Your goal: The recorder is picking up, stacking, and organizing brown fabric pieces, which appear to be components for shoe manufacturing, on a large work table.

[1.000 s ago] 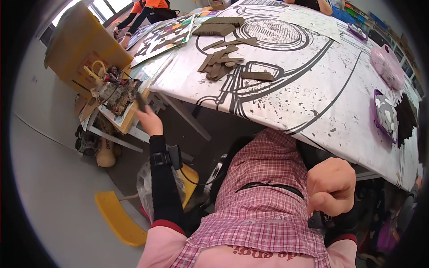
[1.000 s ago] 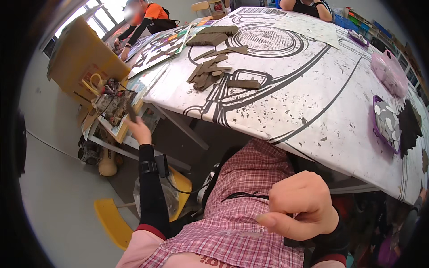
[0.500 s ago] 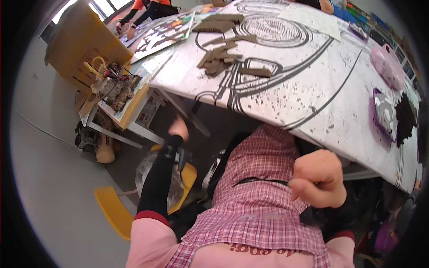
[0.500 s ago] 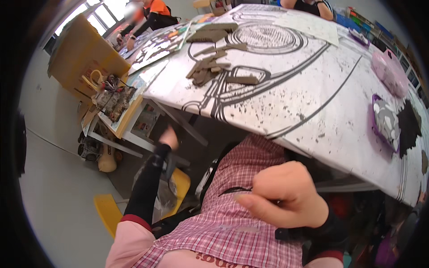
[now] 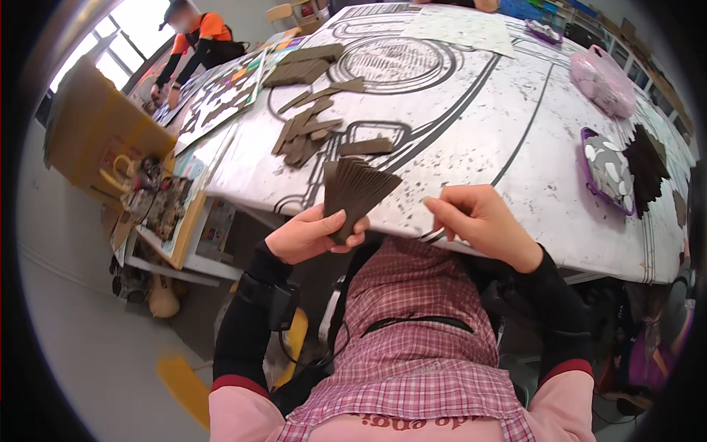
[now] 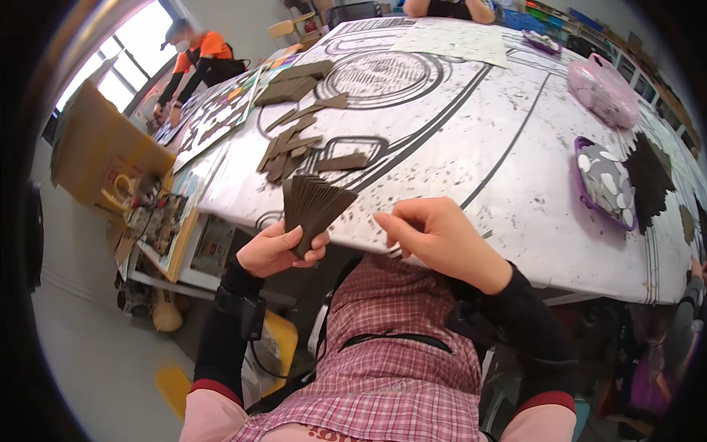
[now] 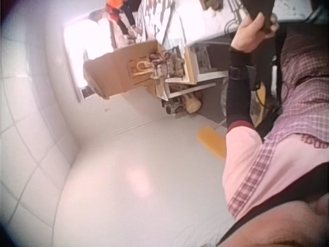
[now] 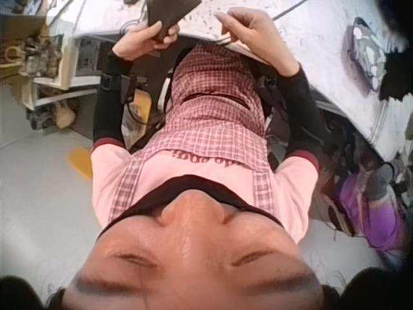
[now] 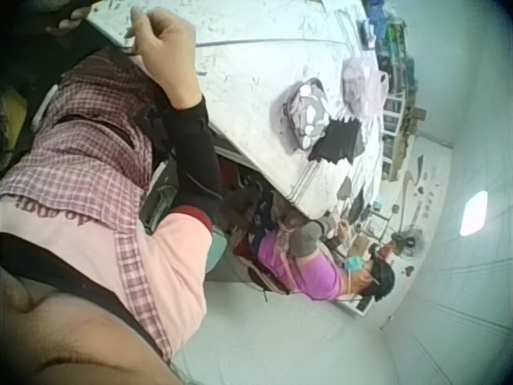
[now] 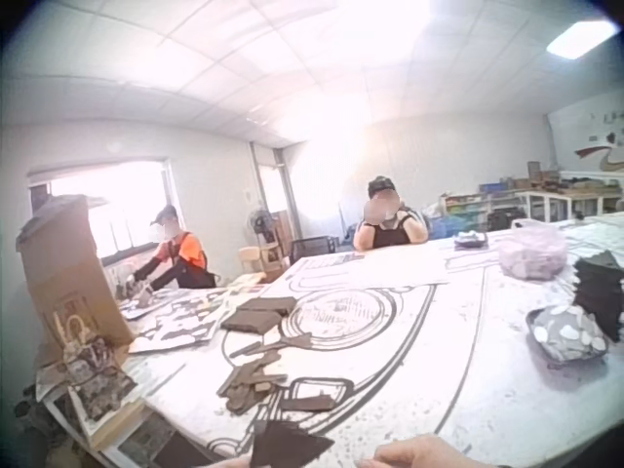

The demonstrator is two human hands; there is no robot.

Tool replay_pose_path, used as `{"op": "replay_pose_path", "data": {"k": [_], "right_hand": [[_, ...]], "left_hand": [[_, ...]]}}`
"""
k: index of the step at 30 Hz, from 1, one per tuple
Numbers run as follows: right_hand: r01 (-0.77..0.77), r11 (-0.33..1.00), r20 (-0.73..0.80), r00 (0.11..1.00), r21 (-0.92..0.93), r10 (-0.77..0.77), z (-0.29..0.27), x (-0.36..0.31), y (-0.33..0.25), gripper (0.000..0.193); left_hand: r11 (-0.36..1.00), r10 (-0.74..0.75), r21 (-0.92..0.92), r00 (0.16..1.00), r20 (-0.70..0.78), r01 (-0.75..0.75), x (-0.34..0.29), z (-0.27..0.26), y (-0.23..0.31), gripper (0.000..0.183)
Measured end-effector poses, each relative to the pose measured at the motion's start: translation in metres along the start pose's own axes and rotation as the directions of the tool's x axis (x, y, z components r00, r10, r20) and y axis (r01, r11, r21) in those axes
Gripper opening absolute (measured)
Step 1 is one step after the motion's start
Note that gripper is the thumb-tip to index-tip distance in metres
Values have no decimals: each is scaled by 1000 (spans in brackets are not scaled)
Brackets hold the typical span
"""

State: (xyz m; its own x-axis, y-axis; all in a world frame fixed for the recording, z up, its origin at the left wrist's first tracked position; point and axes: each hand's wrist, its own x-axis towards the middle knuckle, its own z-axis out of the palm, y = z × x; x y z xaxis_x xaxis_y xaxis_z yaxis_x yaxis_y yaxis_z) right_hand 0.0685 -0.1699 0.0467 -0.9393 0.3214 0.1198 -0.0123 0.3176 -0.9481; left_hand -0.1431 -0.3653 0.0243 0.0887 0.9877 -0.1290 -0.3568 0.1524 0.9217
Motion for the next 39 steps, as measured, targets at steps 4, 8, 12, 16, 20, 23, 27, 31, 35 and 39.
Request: {"op": "replay_pose_path", "data": {"k": [4, 8, 12, 16, 20, 23, 27, 31, 35, 39], "right_hand": [[-42, 999, -37, 998, 15, 43, -39, 30, 14, 37], [-80, 985, -71, 993, 155, 92, -84, 53, 31, 43], [-62, 997, -83, 994, 52, 66, -114, 70, 46, 55], [33, 994, -207, 977, -106, -55, -129, 87, 75, 54], [29, 994, -329, 942, -106, -62, -159, 94, 88, 42], [-2, 881, -296, 942, -473, -157, -191, 95, 101, 31], [-24, 808, -247, 957, -589, -151, -214, 102, 126, 34], [147, 809, -184, 936, -570, -300, -226, 109, 153, 37], [3, 845, -210, 968, -535, -136, -247, 100, 162, 38], [-49, 846, -213, 974, -531, -78, -254, 103, 174, 39]], "left_hand": [[988, 53, -146, 995, 80, -41, 75, 10, 14, 30], [997, 32, 78, 999, -35, -29, 143, 10, 26, 31], [949, 107, 315, 968, -227, -31, 203, 19, 28, 33], [872, 333, 435, 923, -192, -224, 259, 34, 7, 75], [862, 346, 434, 929, -129, -261, 294, 40, 2, 77], [758, 377, 629, 903, -205, -174, 310, 13, -3, 75], [367, 654, 915, 746, -123, -171, 345, 6, 10, 69], [346, 591, 906, 806, -11, -242, 380, -11, 8, 34], [393, 599, 906, 791, -123, -155, 393, -25, 2, 21], [389, 492, 916, 863, -117, -97, 402, -30, 5, 26]]}}
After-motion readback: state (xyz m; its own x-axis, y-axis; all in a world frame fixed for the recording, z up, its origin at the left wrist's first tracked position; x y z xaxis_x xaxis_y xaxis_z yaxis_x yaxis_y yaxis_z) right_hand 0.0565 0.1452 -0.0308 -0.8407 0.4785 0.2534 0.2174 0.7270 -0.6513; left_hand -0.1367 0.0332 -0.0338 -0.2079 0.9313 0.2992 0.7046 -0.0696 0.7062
